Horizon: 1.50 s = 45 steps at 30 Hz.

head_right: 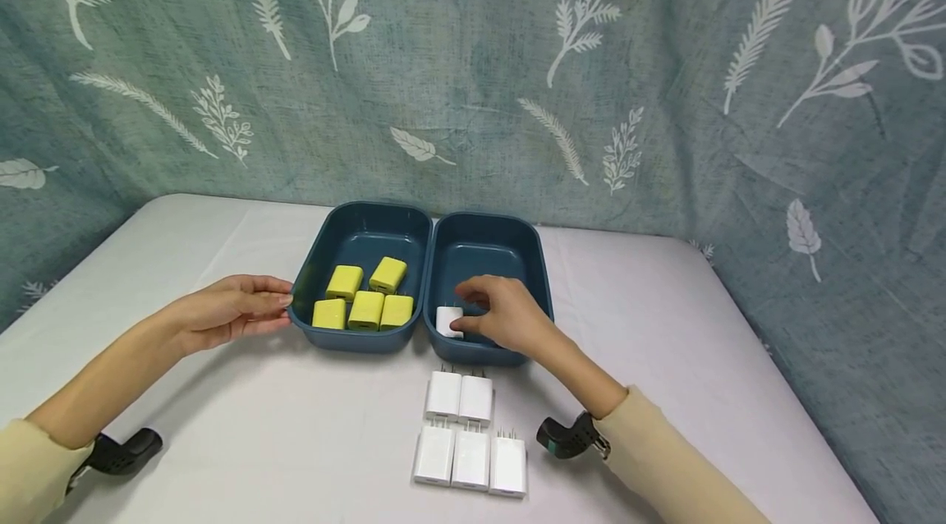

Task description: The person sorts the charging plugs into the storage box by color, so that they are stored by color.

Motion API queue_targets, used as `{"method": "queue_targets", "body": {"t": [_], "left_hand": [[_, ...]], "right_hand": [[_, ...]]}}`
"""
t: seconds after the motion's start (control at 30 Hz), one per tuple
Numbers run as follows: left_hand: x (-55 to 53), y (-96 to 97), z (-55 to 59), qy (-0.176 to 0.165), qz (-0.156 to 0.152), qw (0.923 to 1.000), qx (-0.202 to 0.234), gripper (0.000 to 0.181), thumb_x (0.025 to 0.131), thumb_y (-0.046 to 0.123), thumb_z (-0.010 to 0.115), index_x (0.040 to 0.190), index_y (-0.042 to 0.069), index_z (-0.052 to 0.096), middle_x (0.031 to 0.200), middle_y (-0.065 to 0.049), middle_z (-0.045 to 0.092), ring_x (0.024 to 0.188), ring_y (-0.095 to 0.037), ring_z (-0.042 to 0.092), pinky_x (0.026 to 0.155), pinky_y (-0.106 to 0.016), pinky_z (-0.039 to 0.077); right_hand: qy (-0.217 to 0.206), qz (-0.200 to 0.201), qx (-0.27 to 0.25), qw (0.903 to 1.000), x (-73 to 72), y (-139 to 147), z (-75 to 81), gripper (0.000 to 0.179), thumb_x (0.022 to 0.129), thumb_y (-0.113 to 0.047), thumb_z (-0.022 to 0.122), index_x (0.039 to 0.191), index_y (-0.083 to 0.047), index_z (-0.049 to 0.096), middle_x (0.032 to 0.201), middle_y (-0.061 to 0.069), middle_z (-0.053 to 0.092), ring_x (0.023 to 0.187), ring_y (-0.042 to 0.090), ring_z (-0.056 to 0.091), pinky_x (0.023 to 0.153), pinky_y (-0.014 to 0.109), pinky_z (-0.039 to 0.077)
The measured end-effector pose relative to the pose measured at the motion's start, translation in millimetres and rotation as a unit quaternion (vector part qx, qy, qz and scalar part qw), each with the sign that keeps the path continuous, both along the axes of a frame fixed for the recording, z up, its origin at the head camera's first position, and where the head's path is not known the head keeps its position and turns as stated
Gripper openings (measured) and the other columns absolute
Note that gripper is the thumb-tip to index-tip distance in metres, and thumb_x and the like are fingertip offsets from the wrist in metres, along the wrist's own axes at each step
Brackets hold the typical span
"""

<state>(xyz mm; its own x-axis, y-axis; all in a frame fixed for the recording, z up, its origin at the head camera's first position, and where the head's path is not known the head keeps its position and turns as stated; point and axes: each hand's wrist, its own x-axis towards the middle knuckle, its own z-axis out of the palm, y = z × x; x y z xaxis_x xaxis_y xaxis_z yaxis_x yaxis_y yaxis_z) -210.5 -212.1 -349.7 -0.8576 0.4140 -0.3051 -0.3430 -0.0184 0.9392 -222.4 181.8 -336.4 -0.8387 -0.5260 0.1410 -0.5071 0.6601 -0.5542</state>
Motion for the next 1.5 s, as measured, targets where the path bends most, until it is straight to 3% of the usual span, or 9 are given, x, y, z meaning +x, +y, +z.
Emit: {"method": "queue_targets", "body": {"t": [0.7,0.93,1.23,1.5], "left_hand": [[0.5,0.7,2.0,-0.010,0.001,0.9999,0.004,0.044,0.101,0.002,0.053,0.135,-0.015,0.031,0.100,-0.011,0.060,0.091,-0.015,0.068,0.088,-0.027,0.057],[0.8,1.3,1.6,-0.008,-0.002,1.0000,0.003,0.045,0.101,0.002,0.053,0.136,-0.015,0.030,0.101,-0.011,0.060,0.092,-0.016,0.068,0.089,-0.028,0.057],[0.0,0.7,1.9,-0.011,-0.002,0.9999,0.009,0.046,0.101,0.002,0.054,0.136,-0.015,0.030,0.102,-0.011,0.061,0.093,-0.016,0.068,0.089,-0.028,0.057],[0.7,0.6,2.2,-0.010,-0.001,0.9999,0.007,0.045,0.101,0.002,0.054,0.136,-0.015,0.030,0.103,-0.012,0.061,0.093,-0.016,0.068,0.090,-0.028,0.056]], "right_hand": [[-0.030,-0.019,-0.073,0.9967,32.2,18.6,10.6,0.049,0.084,-0.022,0.081,0.128,-0.005,0.065,0.125,0.009,0.065,0.118,0.024,0.061,0.100,0.033,0.051],[-0.033,-0.008,-0.102,0.9942,45.4,25.8,12.7,0.047,0.085,-0.023,0.080,0.127,-0.006,0.065,0.125,0.008,0.065,0.118,0.023,0.061,0.100,0.030,0.050],[-0.013,-0.014,-0.097,0.9951,60.1,33.0,15.7,0.045,0.083,-0.023,0.082,0.124,-0.011,0.067,0.123,0.002,0.066,0.116,0.020,0.062,0.098,0.028,0.052],[-0.001,-0.014,-0.091,0.9957,69.6,40.3,17.8,0.042,0.085,-0.028,0.081,0.122,-0.014,0.069,0.121,-0.001,0.067,0.113,0.019,0.064,0.095,0.036,0.054]]}}
